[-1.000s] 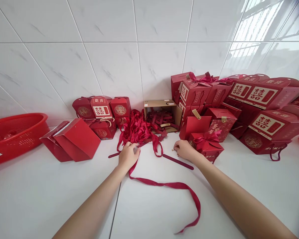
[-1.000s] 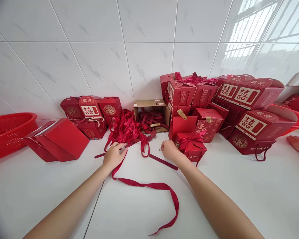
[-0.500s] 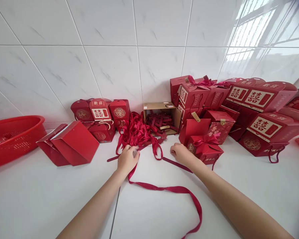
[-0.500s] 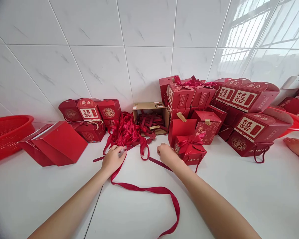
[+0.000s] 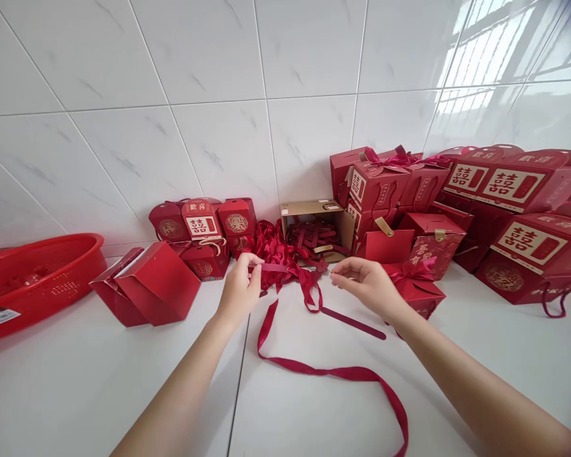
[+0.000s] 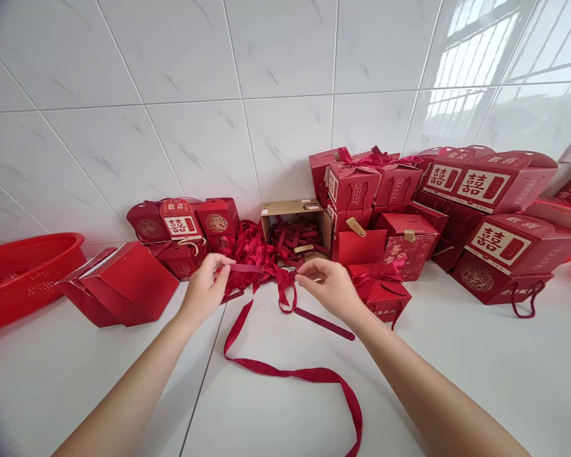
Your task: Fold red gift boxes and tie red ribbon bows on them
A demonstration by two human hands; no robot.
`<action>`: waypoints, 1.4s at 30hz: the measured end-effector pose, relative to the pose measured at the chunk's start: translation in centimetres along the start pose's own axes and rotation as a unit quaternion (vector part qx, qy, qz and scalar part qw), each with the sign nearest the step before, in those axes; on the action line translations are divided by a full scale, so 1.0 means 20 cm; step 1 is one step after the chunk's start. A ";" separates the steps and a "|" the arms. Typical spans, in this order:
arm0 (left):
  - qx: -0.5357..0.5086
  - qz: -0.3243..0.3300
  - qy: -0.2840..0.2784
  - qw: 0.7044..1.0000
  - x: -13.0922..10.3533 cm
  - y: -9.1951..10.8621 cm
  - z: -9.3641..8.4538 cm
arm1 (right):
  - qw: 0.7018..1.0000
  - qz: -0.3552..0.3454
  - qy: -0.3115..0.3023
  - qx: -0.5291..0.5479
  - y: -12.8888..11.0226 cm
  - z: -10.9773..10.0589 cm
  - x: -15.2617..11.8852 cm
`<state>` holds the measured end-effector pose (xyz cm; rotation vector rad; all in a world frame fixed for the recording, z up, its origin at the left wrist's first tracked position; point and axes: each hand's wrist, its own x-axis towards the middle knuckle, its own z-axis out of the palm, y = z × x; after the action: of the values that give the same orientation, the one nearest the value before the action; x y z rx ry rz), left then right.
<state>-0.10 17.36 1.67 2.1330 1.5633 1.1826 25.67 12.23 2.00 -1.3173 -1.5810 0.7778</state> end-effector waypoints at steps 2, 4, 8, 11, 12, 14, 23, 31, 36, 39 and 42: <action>-0.026 0.030 0.028 0.999 -0.01 0.10 -0.10 | 0.994 0.006 0.006 0.109 -0.06 -0.04 -0.03; -0.075 0.051 0.062 0.994 -0.04 0.21 -0.16 | 0.970 0.028 -0.002 0.242 -0.11 -0.07 -0.06; -0.173 0.085 0.130 0.973 -0.13 0.38 -0.23 | 0.920 0.079 -0.034 0.381 -0.16 -0.09 -0.10; -0.163 0.108 0.132 0.972 -0.19 0.45 -0.25 | 0.940 0.088 -0.042 0.326 -0.15 -0.08 -0.09; -0.165 0.108 0.127 0.972 -0.19 0.47 -0.25 | 0.955 0.094 -0.043 0.277 -0.14 -0.07 -0.09; -0.186 0.098 0.112 0.971 -0.20 0.48 -0.25 | 0.979 0.110 -0.027 0.167 -0.10 -0.05 -0.07; -0.249 0.096 0.060 0.962 -0.18 0.43 -0.20 | 0.851 0.197 -0.239 0.425 -0.06 0.07 -0.08; -0.262 0.103 0.056 0.958 -0.17 0.42 -0.19 | 0.797 0.223 -0.233 0.510 -0.06 0.06 -0.11; -0.300 0.083 0.065 0.948 -0.17 0.43 -0.21 | 0.819 0.184 -0.249 0.483 -0.08 0.07 -0.14; -0.354 0.027 0.047 0.934 -0.18 0.44 -0.19 | 0.810 0.151 -0.223 0.521 -0.11 0.08 -0.16; -0.339 -0.011 -0.100 0.936 -0.21 0.47 -0.15 | 0.804 0.114 -0.189 0.553 -0.13 0.10 -0.18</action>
<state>3.65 9.19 7.43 1.6969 0.9022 1.2190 22.88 8.26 2.74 -0.4622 -0.8831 1.8348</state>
